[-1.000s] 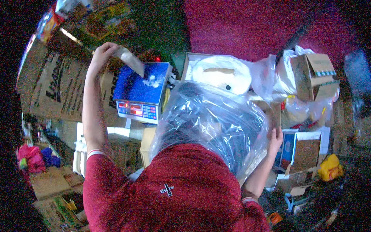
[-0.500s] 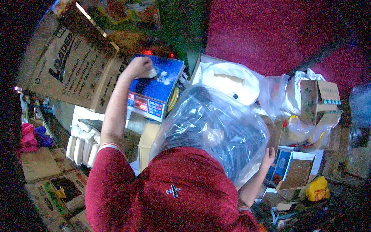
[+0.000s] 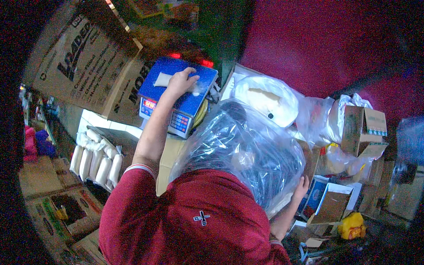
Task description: The recorder is weighing and bagging small, white, puffy snacks into individual plastic bags in a store backroom.
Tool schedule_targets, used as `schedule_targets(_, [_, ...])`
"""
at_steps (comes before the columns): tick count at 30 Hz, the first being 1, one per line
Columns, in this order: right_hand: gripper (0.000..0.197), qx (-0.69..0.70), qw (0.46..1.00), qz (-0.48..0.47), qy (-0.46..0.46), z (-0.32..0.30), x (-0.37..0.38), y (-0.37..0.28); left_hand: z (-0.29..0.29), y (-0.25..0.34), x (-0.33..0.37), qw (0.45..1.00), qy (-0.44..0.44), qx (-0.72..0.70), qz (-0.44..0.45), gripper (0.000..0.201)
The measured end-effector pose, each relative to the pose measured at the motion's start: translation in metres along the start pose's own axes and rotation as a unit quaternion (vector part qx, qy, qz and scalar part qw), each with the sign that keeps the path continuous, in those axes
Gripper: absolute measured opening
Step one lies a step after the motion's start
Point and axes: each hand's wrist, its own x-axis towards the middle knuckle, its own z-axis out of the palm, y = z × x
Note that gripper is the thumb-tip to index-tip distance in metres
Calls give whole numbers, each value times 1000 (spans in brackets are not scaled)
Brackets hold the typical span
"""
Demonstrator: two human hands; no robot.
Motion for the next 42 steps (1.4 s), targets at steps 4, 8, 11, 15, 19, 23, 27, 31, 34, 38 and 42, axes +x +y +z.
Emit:
schedule_targets(4, [45, -24, 999, 7, 30, -6, 4, 14, -5, -2, -22, 997, 21, -71, -19, 37])
schedule_targets(8, [47, -15, 999, 29, 34, -15, 14, 40, 5, 2, -51, 996, 40, -84, -9, 28])
schedule_targets(11, [48, 3, 999, 45, 23, -2, 2, 9, 10, 4, -66, 997, -4, -75, -32, 31])
schedule_targets(15, [48, -13, 999, 26, 26, 0, 5, 6, 16, 5, -71, 997, -27, -52, -45, 29])
schedule_targets(19, [48, 15, 999, 15, 27, -4, 0, 15, 22, 1, -59, 993, 106, 5, 41, 37])
schedule_targets(23, [49, -6, 999, 29, 18, -2, -3, 2, 27, -3, -44, 985, 125, 90, 77, 48])
schedule_targets(27, [49, -30, 999, -8, 38, -16, 0, 19, 45, -12, -17, 965, 95, 204, 137, 21])
schedule_targets(31, [48, -11, 999, -1, 34, -19, -16, -23, 16, -20, 4, 950, 215, 89, 208, 11])
schedule_targets(34, [44, 34, 998, -37, 49, -25, -10, -33, -43, -1, 9, 962, 179, 156, 132, 15])
schedule_targets(38, [44, 66, 993, -64, 77, -34, -5, -57, -95, 22, 22, 944, 221, -107, 218, 12])
schedule_targets(42, [48, 108, 976, -190, 21, -31, -28, -163, -102, 130, 5, 913, 165, -246, 280, 11])
